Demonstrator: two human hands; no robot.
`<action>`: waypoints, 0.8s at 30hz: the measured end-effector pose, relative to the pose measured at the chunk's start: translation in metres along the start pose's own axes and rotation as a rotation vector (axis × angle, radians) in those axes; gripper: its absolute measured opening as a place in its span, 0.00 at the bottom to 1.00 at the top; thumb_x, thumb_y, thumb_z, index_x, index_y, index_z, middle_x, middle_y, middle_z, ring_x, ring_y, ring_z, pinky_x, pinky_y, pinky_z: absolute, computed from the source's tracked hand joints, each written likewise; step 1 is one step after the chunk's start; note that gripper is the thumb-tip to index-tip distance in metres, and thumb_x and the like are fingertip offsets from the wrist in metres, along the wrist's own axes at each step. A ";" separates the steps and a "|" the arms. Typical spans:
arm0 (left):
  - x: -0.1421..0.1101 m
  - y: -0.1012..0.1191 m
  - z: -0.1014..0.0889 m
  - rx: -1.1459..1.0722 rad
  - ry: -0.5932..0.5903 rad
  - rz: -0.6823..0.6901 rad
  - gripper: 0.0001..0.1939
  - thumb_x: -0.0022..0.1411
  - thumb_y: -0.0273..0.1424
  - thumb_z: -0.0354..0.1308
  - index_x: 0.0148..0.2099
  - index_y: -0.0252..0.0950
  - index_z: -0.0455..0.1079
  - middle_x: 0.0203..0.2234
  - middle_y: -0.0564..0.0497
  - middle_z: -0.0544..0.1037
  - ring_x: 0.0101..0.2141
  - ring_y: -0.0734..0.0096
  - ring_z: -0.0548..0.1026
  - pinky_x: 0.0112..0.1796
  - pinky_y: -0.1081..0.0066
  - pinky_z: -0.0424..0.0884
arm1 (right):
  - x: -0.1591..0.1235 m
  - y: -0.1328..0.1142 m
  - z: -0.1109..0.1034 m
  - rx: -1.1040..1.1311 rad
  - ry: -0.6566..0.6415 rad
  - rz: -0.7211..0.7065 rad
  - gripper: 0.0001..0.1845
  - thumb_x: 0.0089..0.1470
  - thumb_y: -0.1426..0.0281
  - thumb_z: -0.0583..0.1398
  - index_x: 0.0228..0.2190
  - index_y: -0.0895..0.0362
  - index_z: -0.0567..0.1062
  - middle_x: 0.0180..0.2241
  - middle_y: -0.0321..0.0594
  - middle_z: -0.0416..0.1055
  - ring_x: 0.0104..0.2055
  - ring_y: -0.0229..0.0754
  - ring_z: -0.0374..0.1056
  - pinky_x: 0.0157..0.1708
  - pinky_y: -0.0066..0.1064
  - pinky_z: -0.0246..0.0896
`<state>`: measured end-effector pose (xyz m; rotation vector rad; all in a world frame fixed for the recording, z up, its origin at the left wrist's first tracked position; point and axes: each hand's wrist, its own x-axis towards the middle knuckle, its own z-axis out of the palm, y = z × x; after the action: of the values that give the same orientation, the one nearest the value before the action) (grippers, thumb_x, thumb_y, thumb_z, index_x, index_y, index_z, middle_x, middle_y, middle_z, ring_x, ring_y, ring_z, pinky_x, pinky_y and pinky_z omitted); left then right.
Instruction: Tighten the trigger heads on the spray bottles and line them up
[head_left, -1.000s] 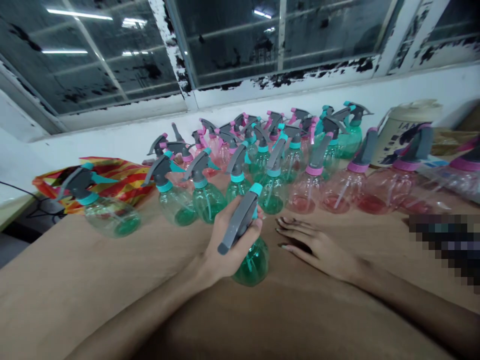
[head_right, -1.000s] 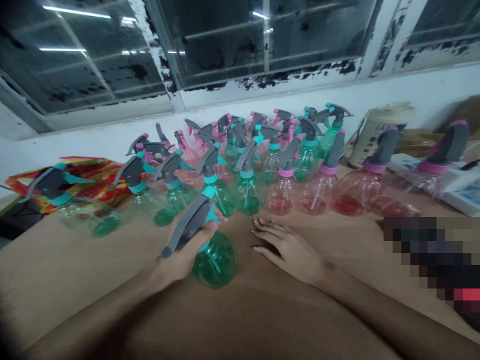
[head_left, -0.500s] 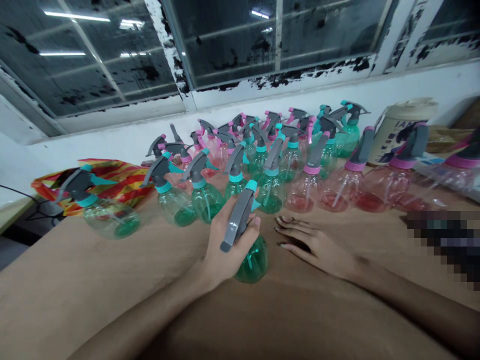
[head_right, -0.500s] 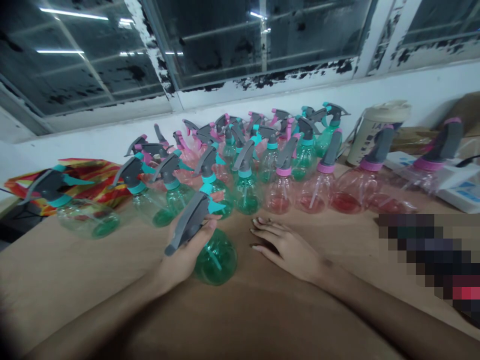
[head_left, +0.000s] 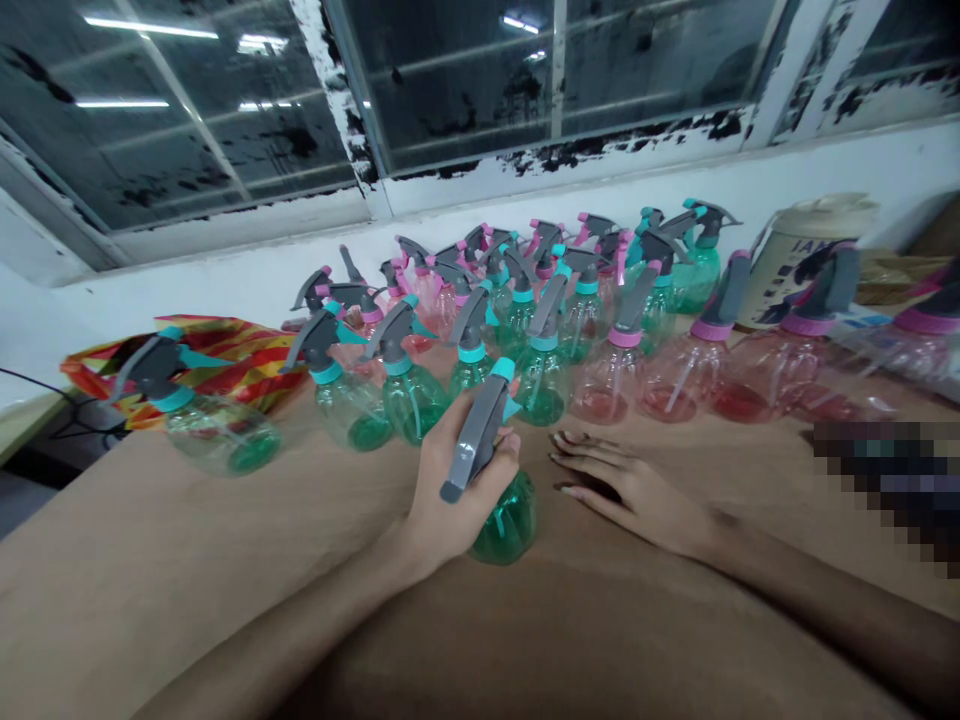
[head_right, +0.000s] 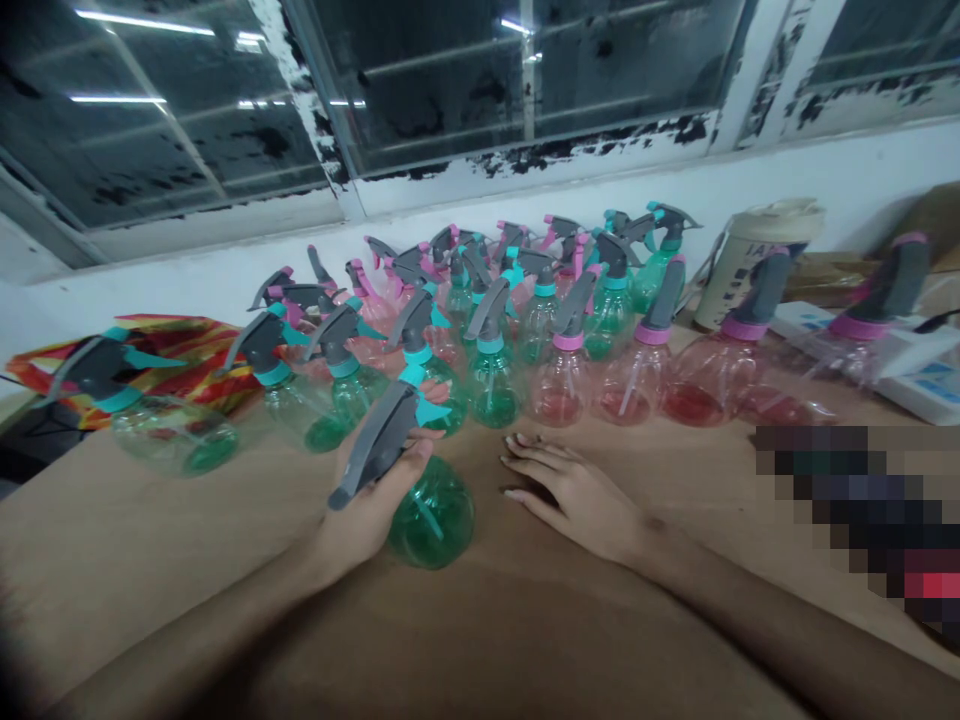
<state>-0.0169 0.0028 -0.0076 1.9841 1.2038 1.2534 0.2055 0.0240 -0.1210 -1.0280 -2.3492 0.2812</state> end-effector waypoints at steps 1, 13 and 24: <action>0.000 0.001 0.000 -0.003 0.003 -0.007 0.14 0.57 0.27 0.53 0.47 0.41 0.65 0.29 0.55 0.73 0.31 0.69 0.75 0.33 0.70 0.73 | 0.000 0.000 0.000 0.005 0.005 0.000 0.23 0.60 0.61 0.54 0.56 0.50 0.67 0.58 0.40 0.64 0.61 0.47 0.57 0.59 0.48 0.55; 0.003 -0.001 -0.004 0.027 -0.057 0.007 0.10 0.57 0.29 0.52 0.43 0.42 0.66 0.26 0.55 0.72 0.26 0.70 0.72 0.29 0.69 0.71 | 0.000 -0.002 -0.001 -0.005 -0.010 0.005 0.23 0.61 0.61 0.54 0.56 0.51 0.66 0.59 0.40 0.63 0.62 0.47 0.57 0.60 0.49 0.54; 0.001 0.005 -0.006 0.040 -0.043 0.017 0.07 0.60 0.31 0.53 0.41 0.41 0.67 0.27 0.53 0.73 0.27 0.69 0.72 0.31 0.68 0.71 | 0.000 -0.001 0.000 -0.022 -0.025 0.005 0.23 0.61 0.60 0.53 0.56 0.53 0.66 0.59 0.40 0.63 0.62 0.47 0.56 0.60 0.49 0.53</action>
<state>-0.0200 0.0008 -0.0002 2.0436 1.2017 1.1979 0.2050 0.0233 -0.1210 -1.0464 -2.3769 0.2719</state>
